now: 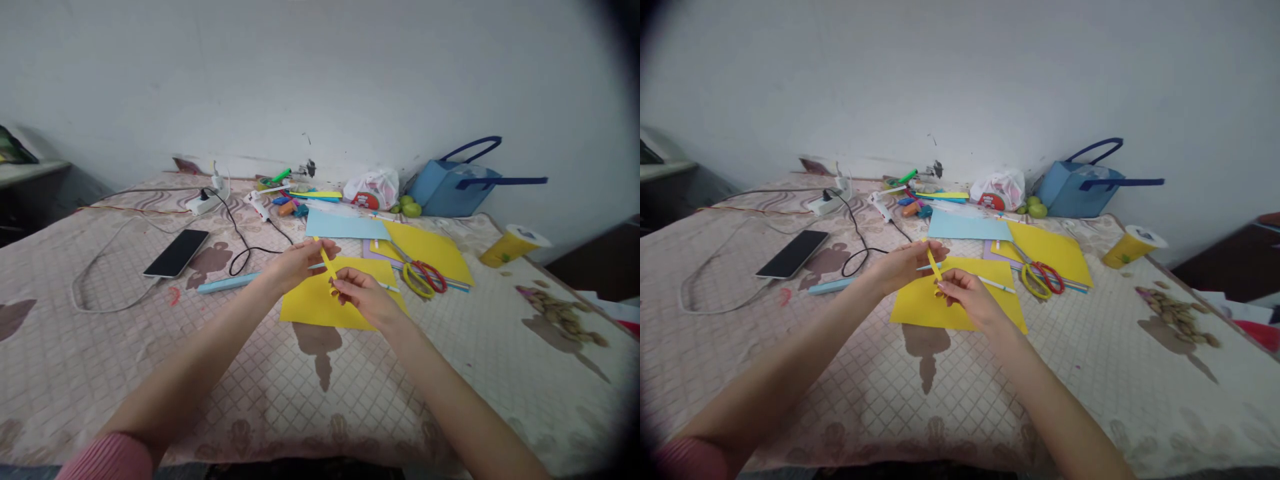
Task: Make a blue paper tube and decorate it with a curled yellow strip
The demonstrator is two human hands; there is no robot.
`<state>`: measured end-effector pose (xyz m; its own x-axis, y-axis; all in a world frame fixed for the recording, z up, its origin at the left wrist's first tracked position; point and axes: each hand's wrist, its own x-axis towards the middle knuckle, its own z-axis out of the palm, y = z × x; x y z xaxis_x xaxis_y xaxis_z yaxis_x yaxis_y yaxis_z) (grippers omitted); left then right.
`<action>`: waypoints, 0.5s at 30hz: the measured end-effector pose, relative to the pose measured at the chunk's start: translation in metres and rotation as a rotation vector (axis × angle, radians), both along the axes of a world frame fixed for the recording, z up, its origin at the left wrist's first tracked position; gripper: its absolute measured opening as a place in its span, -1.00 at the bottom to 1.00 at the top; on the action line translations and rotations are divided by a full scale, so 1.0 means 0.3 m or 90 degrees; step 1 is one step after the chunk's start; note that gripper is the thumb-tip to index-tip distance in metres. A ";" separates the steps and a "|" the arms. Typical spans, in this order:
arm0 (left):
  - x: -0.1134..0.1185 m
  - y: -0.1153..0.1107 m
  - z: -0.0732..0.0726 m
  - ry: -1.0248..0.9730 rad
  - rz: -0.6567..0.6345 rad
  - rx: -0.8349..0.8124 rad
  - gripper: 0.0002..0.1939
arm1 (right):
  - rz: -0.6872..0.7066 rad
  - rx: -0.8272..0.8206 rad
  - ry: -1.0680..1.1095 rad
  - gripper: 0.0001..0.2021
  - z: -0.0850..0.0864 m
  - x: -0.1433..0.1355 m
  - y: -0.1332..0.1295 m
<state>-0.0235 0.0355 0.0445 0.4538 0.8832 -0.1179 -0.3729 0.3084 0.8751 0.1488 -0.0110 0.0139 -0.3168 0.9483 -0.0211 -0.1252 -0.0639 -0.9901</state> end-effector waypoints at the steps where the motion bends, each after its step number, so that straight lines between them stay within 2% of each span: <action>1: 0.001 -0.003 0.002 0.001 -0.003 0.009 -0.84 | -0.001 0.014 0.001 -0.84 -0.004 -0.001 0.001; 7: 0.002 -0.003 0.010 -0.001 0.009 0.007 -0.83 | 0.032 0.054 -0.001 -0.84 -0.013 0.000 -0.005; 11: -0.002 0.003 0.006 0.000 0.024 -0.009 -0.85 | 0.051 0.077 -0.056 -0.83 -0.023 0.007 -0.005; 15: -0.004 0.002 0.005 -0.002 0.023 -0.016 -0.85 | 0.021 0.122 -0.111 -0.81 -0.032 0.013 -0.004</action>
<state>-0.0247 0.0360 0.0461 0.4224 0.8958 -0.1382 -0.3873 0.3162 0.8660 0.1528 -0.0123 0.0043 -0.3547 0.9295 0.1008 0.0472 0.1255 -0.9910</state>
